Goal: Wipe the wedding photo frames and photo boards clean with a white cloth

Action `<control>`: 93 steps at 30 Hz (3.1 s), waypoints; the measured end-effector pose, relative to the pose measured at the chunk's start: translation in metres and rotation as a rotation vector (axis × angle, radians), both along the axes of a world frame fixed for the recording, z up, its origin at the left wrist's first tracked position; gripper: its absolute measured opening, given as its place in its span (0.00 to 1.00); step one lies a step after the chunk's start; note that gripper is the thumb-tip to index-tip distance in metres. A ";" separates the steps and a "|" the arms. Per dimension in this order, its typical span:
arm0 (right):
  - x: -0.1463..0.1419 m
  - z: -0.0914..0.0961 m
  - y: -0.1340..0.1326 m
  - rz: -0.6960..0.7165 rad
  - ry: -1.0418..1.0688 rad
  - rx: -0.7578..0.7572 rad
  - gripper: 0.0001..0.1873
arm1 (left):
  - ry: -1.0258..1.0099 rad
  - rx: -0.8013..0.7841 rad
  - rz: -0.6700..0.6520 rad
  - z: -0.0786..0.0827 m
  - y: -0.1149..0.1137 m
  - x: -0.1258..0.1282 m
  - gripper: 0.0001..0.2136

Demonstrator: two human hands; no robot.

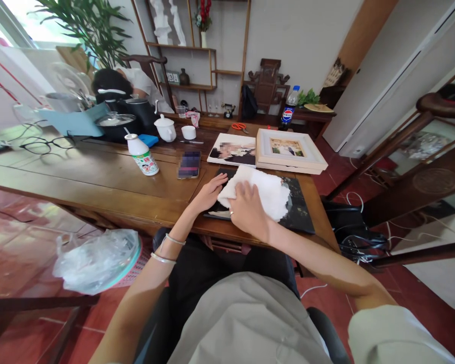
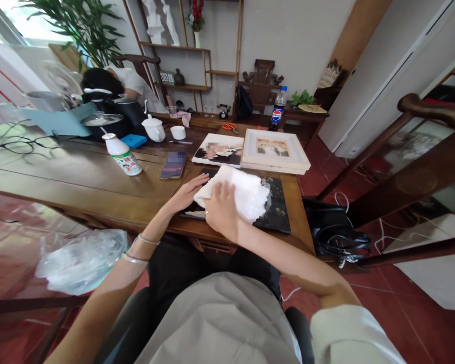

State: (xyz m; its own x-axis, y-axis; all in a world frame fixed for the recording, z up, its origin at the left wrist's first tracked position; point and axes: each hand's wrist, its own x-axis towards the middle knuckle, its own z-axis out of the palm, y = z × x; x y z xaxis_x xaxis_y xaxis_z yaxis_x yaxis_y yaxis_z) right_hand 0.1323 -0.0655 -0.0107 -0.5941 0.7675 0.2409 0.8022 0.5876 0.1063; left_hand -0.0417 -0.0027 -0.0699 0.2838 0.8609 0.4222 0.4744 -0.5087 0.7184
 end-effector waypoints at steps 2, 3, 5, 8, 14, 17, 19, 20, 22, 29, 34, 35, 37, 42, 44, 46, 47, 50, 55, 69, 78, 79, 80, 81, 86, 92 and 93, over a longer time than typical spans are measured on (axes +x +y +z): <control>-0.008 -0.002 -0.016 0.032 -0.013 -0.014 0.19 | 0.000 -0.006 -0.010 0.000 0.000 -0.001 0.18; -0.010 -0.003 -0.025 0.073 -0.022 -0.030 0.19 | 0.002 -0.011 -0.009 0.000 0.000 -0.001 0.18; -0.007 -0.002 -0.044 0.175 -0.035 -0.071 0.18 | 0.013 -0.015 0.003 0.002 -0.002 -0.001 0.18; 0.011 0.002 -0.054 0.296 -0.019 -0.157 0.16 | 0.045 0.005 0.007 0.005 -0.005 0.002 0.19; 0.054 0.015 0.004 0.349 0.052 -0.275 0.20 | 0.105 0.049 0.048 0.008 -0.007 0.007 0.19; 0.063 0.017 0.049 0.346 0.054 -0.274 0.21 | 0.121 0.060 0.067 0.007 -0.007 0.008 0.19; 0.064 0.016 0.075 0.318 0.045 -0.249 0.20 | 0.125 0.057 0.067 0.006 -0.007 0.008 0.19; 0.063 0.015 0.084 0.296 0.045 -0.233 0.19 | 0.127 0.054 0.064 0.006 -0.006 0.008 0.20; 0.061 0.014 0.094 0.255 0.049 -0.200 0.19 | 0.126 0.051 0.060 0.006 -0.007 0.007 0.20; 0.063 0.022 0.027 0.375 0.003 -0.217 0.18 | 0.115 0.070 0.065 0.005 -0.006 0.007 0.19; 0.075 0.021 -0.036 0.461 -0.054 -0.315 0.18 | 0.109 0.078 0.066 0.003 -0.005 0.007 0.19; 0.077 0.020 -0.040 0.464 -0.056 -0.317 0.17 | 0.106 0.075 0.065 0.003 -0.005 0.007 0.19; 0.078 0.019 -0.035 0.448 -0.053 -0.308 0.17 | 0.106 0.072 0.064 0.004 -0.006 0.007 0.19; 0.081 0.023 0.028 0.360 -0.042 -0.212 0.17 | 0.125 0.073 0.064 0.004 -0.006 0.007 0.19; 0.084 0.023 0.059 0.318 -0.050 -0.179 0.16 | 0.126 0.069 0.060 0.004 -0.005 0.007 0.19; 0.087 0.023 0.083 0.273 -0.039 -0.163 0.17 | 0.122 0.067 0.057 0.004 -0.005 0.006 0.19; 0.088 0.022 0.090 0.253 -0.027 -0.159 0.17 | 0.118 0.066 0.057 0.004 -0.006 0.006 0.19; 0.088 0.021 0.087 0.233 -0.013 -0.139 0.18 | 0.114 0.064 0.060 0.004 -0.006 0.007 0.19; 0.083 0.025 0.022 0.337 -0.055 -0.172 0.17 | 0.131 0.070 0.071 0.003 -0.005 0.007 0.19; 0.098 0.033 0.042 0.255 -0.007 -0.290 0.17 | 0.146 0.084 0.067 0.004 -0.005 0.007 0.20; 0.101 0.021 0.079 0.070 0.027 -0.209 0.21 | 0.140 0.081 0.065 0.002 -0.004 0.008 0.19; 0.099 0.023 0.067 0.108 0.017 -0.206 0.20 | 0.136 0.085 0.065 0.002 -0.004 0.008 0.19; 0.098 0.025 0.052 0.147 0.008 -0.209 0.19 | 0.134 0.087 0.065 0.002 -0.004 0.008 0.19; 0.096 0.028 0.035 0.187 0.003 -0.217 0.18 | 0.136 0.088 0.066 0.002 -0.004 0.008 0.19; 0.096 0.038 -0.044 0.362 -0.001 -0.317 0.13 | 0.141 0.089 0.070 0.001 -0.004 0.007 0.19; 0.107 0.025 -0.012 0.292 0.027 -0.228 0.12 | 0.147 0.093 0.079 0.002 -0.004 0.008 0.20; 0.110 0.022 0.004 0.250 0.027 -0.191 0.13 | 0.147 0.093 0.078 0.002 -0.004 0.008 0.20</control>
